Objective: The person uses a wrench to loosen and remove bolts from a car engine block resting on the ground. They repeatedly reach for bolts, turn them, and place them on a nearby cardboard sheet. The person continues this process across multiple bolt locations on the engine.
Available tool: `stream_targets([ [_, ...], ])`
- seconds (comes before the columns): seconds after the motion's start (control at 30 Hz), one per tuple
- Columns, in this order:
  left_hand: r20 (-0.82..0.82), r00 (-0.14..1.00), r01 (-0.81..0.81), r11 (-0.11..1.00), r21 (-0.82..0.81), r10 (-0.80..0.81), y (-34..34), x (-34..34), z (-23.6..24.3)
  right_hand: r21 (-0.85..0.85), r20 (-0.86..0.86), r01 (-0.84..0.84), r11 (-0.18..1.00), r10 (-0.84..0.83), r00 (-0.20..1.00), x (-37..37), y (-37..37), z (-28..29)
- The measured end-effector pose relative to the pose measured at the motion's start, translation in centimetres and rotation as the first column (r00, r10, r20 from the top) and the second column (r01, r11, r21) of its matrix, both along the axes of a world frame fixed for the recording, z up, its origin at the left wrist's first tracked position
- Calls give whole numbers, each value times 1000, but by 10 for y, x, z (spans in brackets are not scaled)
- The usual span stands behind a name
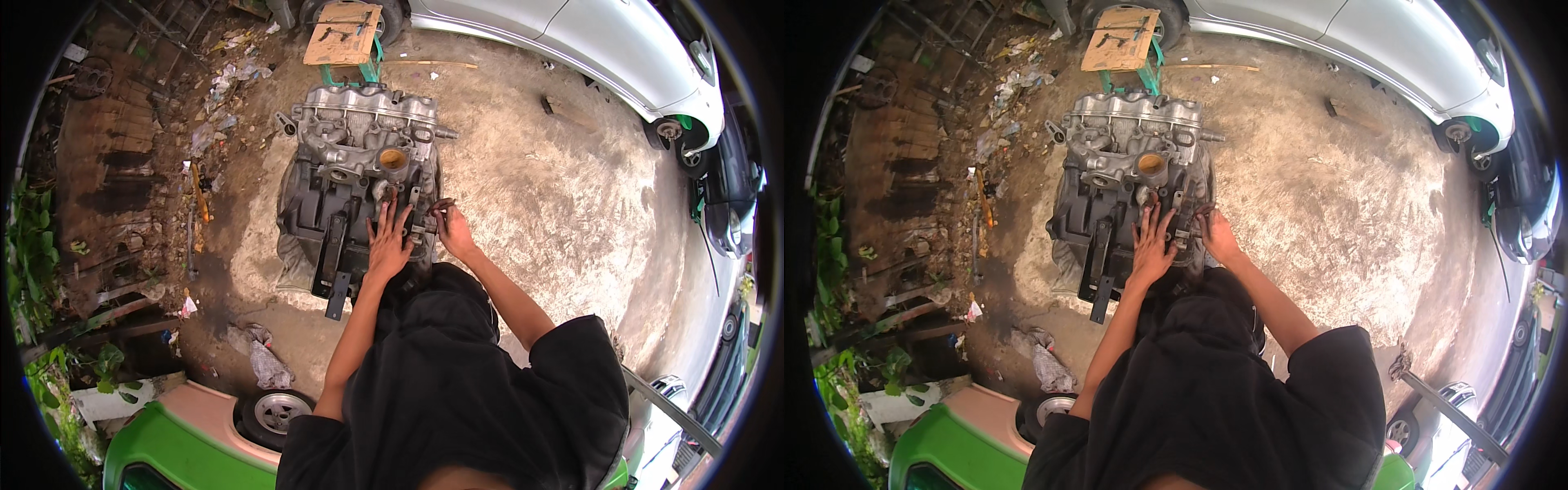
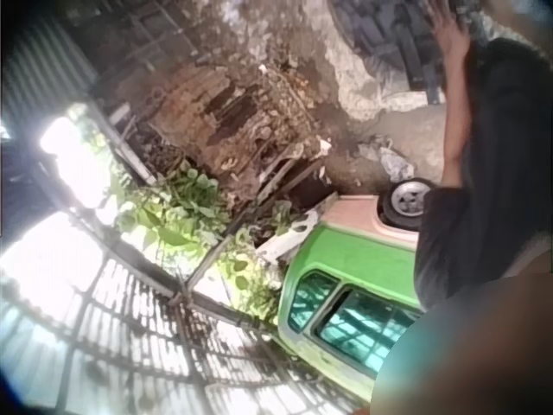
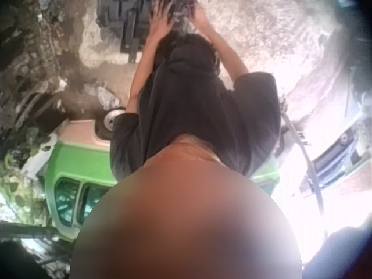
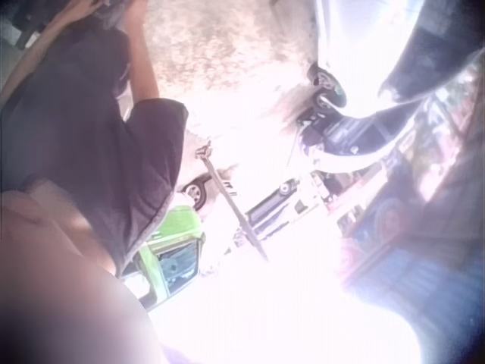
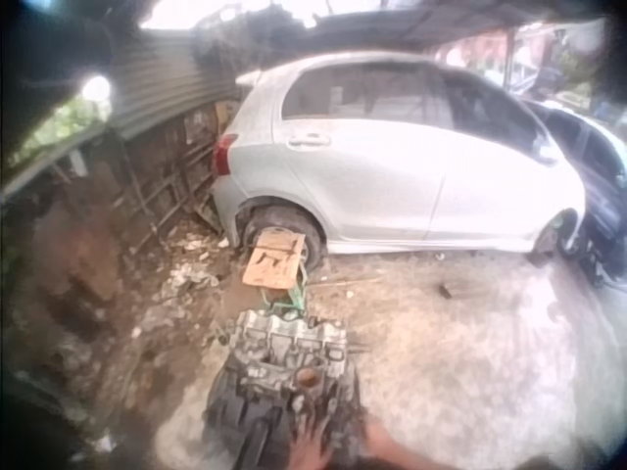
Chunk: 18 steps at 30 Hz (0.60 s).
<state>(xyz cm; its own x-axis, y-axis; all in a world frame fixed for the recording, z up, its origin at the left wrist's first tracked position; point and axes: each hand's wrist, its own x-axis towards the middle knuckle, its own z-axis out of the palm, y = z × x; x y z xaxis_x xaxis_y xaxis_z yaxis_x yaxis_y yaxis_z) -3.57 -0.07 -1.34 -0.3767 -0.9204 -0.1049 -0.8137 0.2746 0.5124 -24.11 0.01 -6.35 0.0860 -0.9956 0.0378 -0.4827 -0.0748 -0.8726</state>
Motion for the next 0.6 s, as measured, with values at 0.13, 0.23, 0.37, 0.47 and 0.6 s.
stream_targets([
  [0.13, 4, 1000, 12, 1000, -15, -12, -2, -1, 0, -80, -174, -115, 990, 100, 980, -3, -5, -1],
  [0.23, -5, 1000, 7, 1000, -9, -7, 0, 0, 0, -164, -160, -98, 982, 71, 985, -5, -10, 2],
  [0.37, -13, 1000, 13, 999, -40, -14, 0, 1, 0, -157, -252, -180, 971, 137, 958, -2, -14, 14],
  [0.47, 1, 1000, 18, 1000, -19, -18, -1, 1, 0, -71, -229, -118, 990, 99, 968, 0, -18, 27],
  [0.6, -15, 1000, 11, 1000, -18, -11, 0, 2, 0, 90, -173, -62, 994, 77, 982, 2, -22, 42],
])
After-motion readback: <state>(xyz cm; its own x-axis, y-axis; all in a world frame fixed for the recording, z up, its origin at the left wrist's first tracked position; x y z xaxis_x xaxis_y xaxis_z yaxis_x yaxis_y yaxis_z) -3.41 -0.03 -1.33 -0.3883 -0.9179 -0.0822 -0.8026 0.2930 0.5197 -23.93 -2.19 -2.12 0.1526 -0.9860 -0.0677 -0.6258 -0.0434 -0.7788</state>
